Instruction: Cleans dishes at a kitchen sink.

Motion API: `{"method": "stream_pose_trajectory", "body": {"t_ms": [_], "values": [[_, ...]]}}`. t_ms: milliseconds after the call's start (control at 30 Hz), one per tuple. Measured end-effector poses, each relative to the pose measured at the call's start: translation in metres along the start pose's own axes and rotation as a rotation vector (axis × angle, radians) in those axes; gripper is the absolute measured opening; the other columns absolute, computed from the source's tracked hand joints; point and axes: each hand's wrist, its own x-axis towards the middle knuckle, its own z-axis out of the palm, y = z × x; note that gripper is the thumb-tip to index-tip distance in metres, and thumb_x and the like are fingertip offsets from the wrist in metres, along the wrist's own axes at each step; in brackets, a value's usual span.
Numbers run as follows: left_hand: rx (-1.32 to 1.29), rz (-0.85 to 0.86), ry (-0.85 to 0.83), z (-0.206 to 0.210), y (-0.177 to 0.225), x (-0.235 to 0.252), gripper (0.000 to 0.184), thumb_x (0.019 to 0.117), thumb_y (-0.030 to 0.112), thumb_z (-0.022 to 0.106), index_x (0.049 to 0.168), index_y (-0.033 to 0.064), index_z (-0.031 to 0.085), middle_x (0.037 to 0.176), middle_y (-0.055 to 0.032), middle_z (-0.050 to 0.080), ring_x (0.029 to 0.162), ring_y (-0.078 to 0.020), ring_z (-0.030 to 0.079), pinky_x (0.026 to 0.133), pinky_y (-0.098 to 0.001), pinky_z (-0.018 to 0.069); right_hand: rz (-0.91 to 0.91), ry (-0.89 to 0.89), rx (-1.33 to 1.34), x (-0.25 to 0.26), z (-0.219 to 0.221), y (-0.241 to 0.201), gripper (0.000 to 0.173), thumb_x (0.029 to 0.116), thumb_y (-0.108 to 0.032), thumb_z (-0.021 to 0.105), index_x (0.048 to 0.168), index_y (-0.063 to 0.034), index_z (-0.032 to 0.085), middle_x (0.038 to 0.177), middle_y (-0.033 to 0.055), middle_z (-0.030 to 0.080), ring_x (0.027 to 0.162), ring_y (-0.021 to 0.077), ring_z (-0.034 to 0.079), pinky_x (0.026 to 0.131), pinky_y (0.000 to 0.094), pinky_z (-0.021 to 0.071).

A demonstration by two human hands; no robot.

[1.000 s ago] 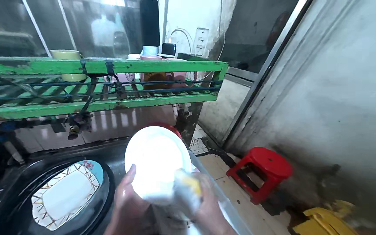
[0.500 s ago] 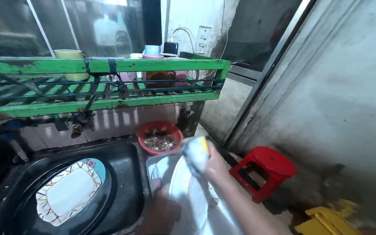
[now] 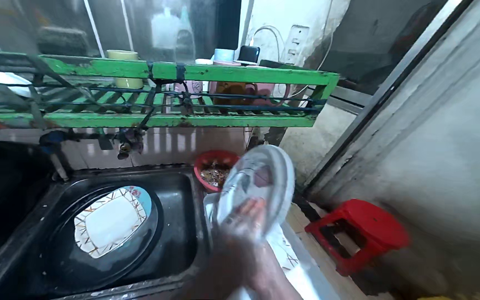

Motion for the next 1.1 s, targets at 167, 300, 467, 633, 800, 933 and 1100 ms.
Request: {"method": "stream_pose_trajectory", "body": {"t_ms": [167, 300, 467, 633, 800, 933, 1100], "values": [[0.215, -0.552, -0.175, -0.06, -0.123, -0.051, 0.051, 0.0939, 0.002, 0.046, 0.145, -0.0001, 0.055, 0.146, -0.0179, 0.056, 0.138, -0.0307, 0.052, 0.116, -0.0475, 0.041, -0.338, -0.078, -0.82, 0.035, -0.094, 0.007, 0.065, 0.0848, -0.005, 0.067, 0.144, 0.0046, 0.042, 0.115, 0.0154, 0.066, 0.096, 0.0183, 0.068, 0.085, 0.0382, 0.0593], [0.553, -0.917, -0.511, -0.107, -0.182, -0.083, 0.056, 0.0995, 0.005, 0.051, 0.154, 0.0119, 0.044, 0.159, -0.0114, 0.044, 0.143, -0.0346, 0.045, 0.115, -0.0564, 0.0397, -0.386, 0.239, -1.181, 0.048, -0.128, -0.026, 0.071, 0.0858, -0.011, 0.075, 0.148, 0.0031, 0.043, 0.127, 0.0266, 0.064, 0.115, 0.0348, 0.065, 0.101, 0.0539, 0.0513], [0.366, -0.773, -0.583, -0.073, -0.153, -0.013, 0.051, 0.1074, 0.027, 0.047, 0.153, 0.004, 0.043, 0.162, -0.0169, 0.037, 0.152, -0.0321, 0.032, 0.124, -0.0499, 0.0265, -0.313, 0.3, -1.485, 0.055, -0.12, -0.031, 0.071, 0.0851, -0.018, 0.077, 0.148, -0.0022, 0.047, 0.124, 0.0264, 0.067, 0.115, 0.0429, 0.065, 0.1, 0.065, 0.0487], [0.232, -0.543, -0.845, 0.009, -0.096, 0.04, 0.044, 0.1008, 0.0, 0.045, 0.143, 0.0046, 0.056, 0.154, -0.0139, 0.049, 0.144, -0.0322, 0.044, 0.119, -0.0509, 0.0362, -0.303, 0.243, -1.556, 0.065, -0.12, -0.026, 0.073, 0.0813, -0.019, 0.078, 0.147, -0.0049, 0.049, 0.123, 0.0226, 0.068, 0.113, 0.0402, 0.067, 0.097, 0.0649, 0.0508], [0.163, -0.773, -0.759, 0.023, -0.086, 0.063, 0.041, 0.1003, 0.008, 0.049, 0.14, 0.0052, 0.058, 0.139, -0.0184, 0.06, 0.133, -0.0341, 0.054, 0.112, -0.0531, 0.0419, -0.352, 0.214, -1.475, 0.064, -0.126, -0.028, 0.071, 0.0814, -0.014, 0.077, 0.145, -0.0023, 0.049, 0.121, 0.0234, 0.068, 0.112, 0.0392, 0.067, 0.097, 0.0641, 0.051], [-0.451, -1.086, -0.531, 0.012, -0.082, 0.057, 0.045, 0.0963, 0.004, 0.058, 0.142, 0.006, 0.054, 0.132, -0.0169, 0.063, 0.118, -0.0263, 0.063, 0.099, -0.0468, 0.0518, -0.335, 0.301, -1.396, 0.07, -0.13, -0.028, 0.071, 0.0844, -0.01, 0.074, 0.149, -0.0016, 0.045, 0.124, 0.0265, 0.066, 0.115, 0.0423, 0.065, 0.098, 0.0647, 0.0496], [-0.807, -1.303, -0.364, -0.008, -0.037, 0.021, 0.089, 0.0807, -0.018, 0.052, 0.159, 0.0122, 0.023, 0.141, -0.0207, 0.052, 0.116, -0.029, 0.06, 0.089, -0.0476, 0.0549, -0.48, 0.223, -1.324, 0.06, -0.09, -0.007, 0.078, 0.081, -0.011, 0.077, 0.151, -0.0006, 0.043, 0.127, 0.0266, 0.065, 0.117, 0.0413, 0.064, 0.101, 0.0619, 0.0499]]}}
